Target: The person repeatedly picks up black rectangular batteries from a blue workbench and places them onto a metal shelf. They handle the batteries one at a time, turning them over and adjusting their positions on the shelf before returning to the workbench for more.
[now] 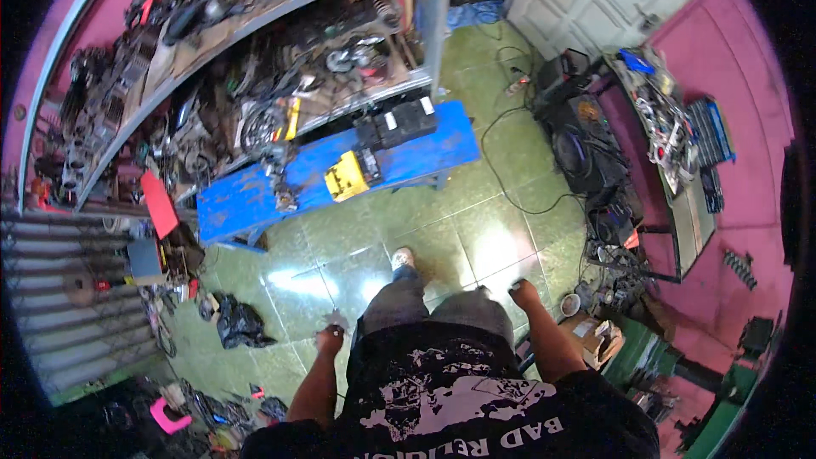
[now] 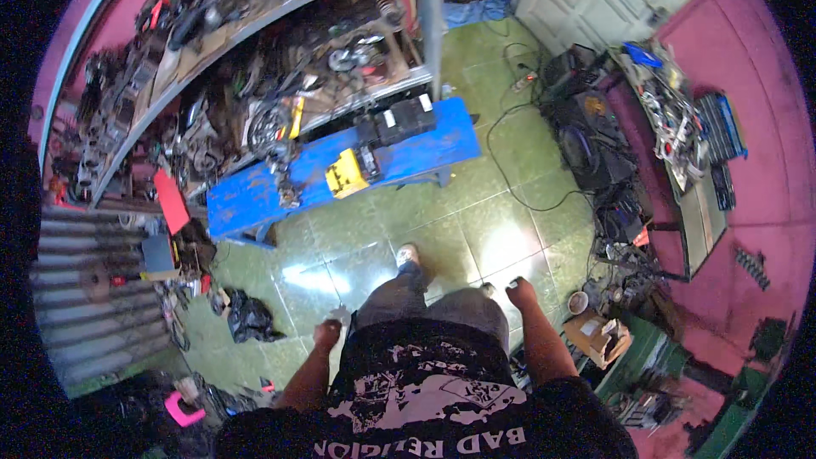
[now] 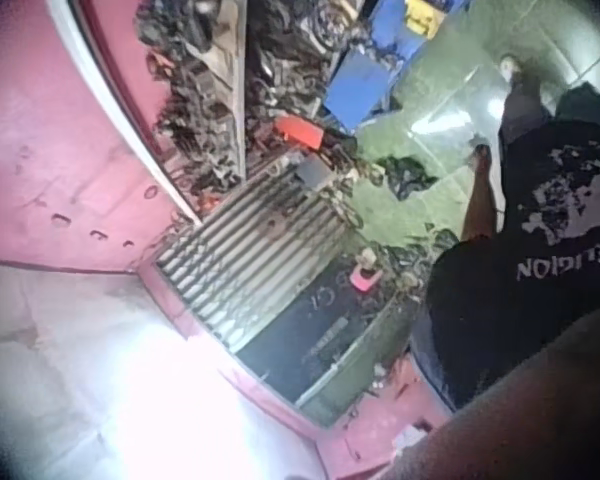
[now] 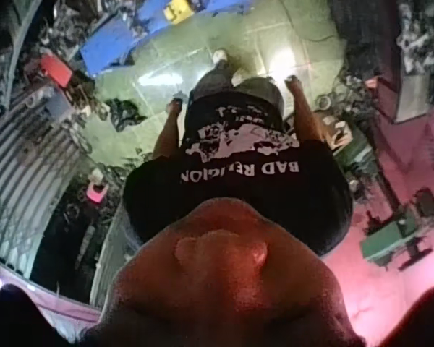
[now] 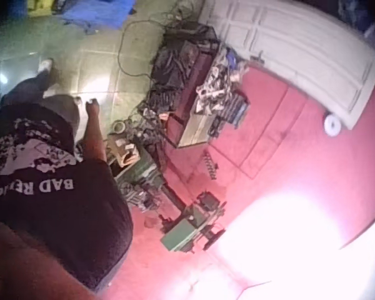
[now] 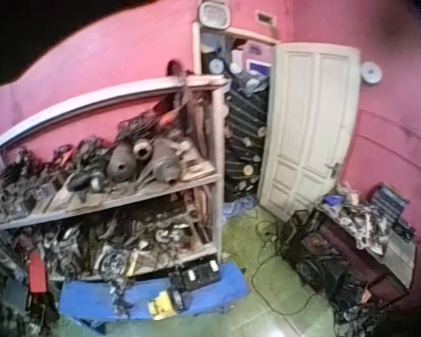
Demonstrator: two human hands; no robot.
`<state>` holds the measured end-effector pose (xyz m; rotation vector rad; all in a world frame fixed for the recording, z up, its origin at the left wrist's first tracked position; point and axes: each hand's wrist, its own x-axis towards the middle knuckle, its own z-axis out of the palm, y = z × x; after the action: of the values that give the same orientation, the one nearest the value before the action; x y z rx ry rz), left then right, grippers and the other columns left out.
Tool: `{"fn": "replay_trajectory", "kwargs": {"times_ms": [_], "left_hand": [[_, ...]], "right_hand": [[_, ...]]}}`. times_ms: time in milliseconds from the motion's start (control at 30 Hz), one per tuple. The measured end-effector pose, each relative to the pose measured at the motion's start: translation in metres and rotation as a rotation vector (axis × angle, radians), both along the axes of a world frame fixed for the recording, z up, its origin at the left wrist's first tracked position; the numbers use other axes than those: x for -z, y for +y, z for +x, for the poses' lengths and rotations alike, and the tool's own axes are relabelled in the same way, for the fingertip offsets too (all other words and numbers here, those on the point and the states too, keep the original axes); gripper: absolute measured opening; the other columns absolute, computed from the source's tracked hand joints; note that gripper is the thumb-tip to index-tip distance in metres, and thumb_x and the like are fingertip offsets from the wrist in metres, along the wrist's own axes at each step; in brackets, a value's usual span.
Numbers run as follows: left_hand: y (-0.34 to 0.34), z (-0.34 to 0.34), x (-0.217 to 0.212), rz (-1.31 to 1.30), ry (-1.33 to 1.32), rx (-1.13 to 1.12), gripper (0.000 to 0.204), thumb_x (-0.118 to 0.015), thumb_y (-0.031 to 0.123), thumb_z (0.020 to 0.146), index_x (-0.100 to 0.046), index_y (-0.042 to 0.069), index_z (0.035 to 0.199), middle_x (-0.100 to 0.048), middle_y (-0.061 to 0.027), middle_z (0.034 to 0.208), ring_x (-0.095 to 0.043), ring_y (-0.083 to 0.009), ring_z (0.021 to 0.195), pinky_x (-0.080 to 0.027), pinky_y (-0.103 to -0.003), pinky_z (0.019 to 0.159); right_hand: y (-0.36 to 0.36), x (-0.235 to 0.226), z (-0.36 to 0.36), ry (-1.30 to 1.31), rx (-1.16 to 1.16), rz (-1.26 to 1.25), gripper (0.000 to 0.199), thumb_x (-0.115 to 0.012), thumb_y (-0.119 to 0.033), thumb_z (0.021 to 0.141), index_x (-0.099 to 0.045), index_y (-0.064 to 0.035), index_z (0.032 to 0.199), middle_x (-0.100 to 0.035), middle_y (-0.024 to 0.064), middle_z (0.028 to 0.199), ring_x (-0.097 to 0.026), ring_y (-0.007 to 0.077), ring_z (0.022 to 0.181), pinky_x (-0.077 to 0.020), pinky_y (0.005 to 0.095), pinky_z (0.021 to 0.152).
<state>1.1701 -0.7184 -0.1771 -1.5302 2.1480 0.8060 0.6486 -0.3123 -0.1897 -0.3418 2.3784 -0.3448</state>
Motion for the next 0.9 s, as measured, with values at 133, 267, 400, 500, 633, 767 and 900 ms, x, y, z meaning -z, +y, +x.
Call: {"fn": "replay_trajectory", "kwargs": {"times_ms": [133,267,400,500,633,767,900], "left_hand": [[-0.074,-0.033,-0.001,0.022,-0.13,-0.023,0.053,-0.069,0.056,0.089,-0.069,0.02,0.129,-0.067,-0.0174,0.132,-0.058,-0.0425,0.126,-0.046,-0.062,0.104],[-0.152,-0.134,-0.033,-0.102,-0.045,0.118,0.067,-0.076,0.05,0.084,-0.06,0.016,0.139,-0.062,-0.0109,0.142,-0.048,-0.0402,0.134,-0.039,-0.064,0.107],[-0.206,-0.237,-0.042,-0.251,0.223,0.299,0.089,-0.084,0.033,0.075,-0.043,0.021,0.154,-0.046,-0.0089,0.157,-0.043,-0.0416,0.136,-0.034,-0.065,0.11],[-0.238,-0.315,-0.051,-0.265,0.275,0.424,0.098,-0.084,0.033,0.071,-0.04,0.026,0.159,-0.041,-0.0097,0.161,-0.044,-0.0379,0.133,-0.035,-0.057,0.104],[-0.278,-0.399,-0.049,-0.238,0.253,0.592,0.101,-0.082,0.029,0.07,-0.038,0.029,0.161,-0.034,-0.0072,0.166,-0.046,-0.0354,0.13,-0.038,-0.054,0.103],[-0.321,-0.458,-0.035,-0.247,0.238,0.886,0.091,-0.082,0.023,0.072,-0.047,0.032,0.156,-0.028,-0.0004,0.171,-0.047,-0.0334,0.131,-0.039,-0.053,0.101],[-0.355,-0.496,-0.03,-0.167,0.239,1.177,0.085,-0.084,0.017,0.071,-0.056,0.038,0.148,-0.033,0.0033,0.169,-0.048,-0.0325,0.131,-0.039,-0.053,0.1]], "right_hand": [[-0.186,-0.059,-0.001,-0.1,-0.113,0.007,0.063,-0.083,-0.044,0.079,-0.063,-0.009,0.128,-0.076,0.0178,0.11,-0.071,0.0368,0.103,-0.0561,0.0459,0.092],[-0.312,-0.067,0.007,-0.021,-0.332,0.012,0.09,-0.085,-0.055,0.075,-0.051,-0.01,0.145,-0.074,0.012,0.123,-0.065,0.0388,0.117,-0.0526,0.0504,0.099],[-0.412,-0.032,-0.001,-0.121,-0.334,0.027,0.125,-0.088,-0.062,0.069,-0.024,-0.0083,0.161,-0.065,0.0239,0.134,-0.061,0.0446,0.124,-0.0502,0.0522,0.105],[-0.474,-0.015,-0.006,-0.131,-0.374,-0.028,0.144,-0.087,-0.07,0.063,-0.005,-0.013,0.166,-0.061,0.0283,0.139,-0.057,0.0477,0.129,-0.0499,0.0505,0.106],[-0.537,0.006,-0.008,-0.179,-0.302,-0.081,0.154,-0.088,-0.075,0.058,0.001,-0.0119,0.166,-0.059,0.0297,0.14,-0.058,0.0491,0.127,-0.0477,0.0535,0.108],[-0.563,0.026,-0.015,-0.22,-0.316,-0.058,0.154,-0.086,-0.078,0.056,-0.003,-0.0081,0.166,-0.056,0.028,0.144,-0.056,0.0461,0.132,-0.0454,0.0556,0.109],[-0.558,0.032,-0.015,-0.159,-0.327,-0.086,0.138,-0.085,-0.074,0.062,-0.019,-0.0064,0.163,-0.051,0.0241,0.152,-0.052,0.0406,0.138,-0.0442,0.0574,0.109]]}}
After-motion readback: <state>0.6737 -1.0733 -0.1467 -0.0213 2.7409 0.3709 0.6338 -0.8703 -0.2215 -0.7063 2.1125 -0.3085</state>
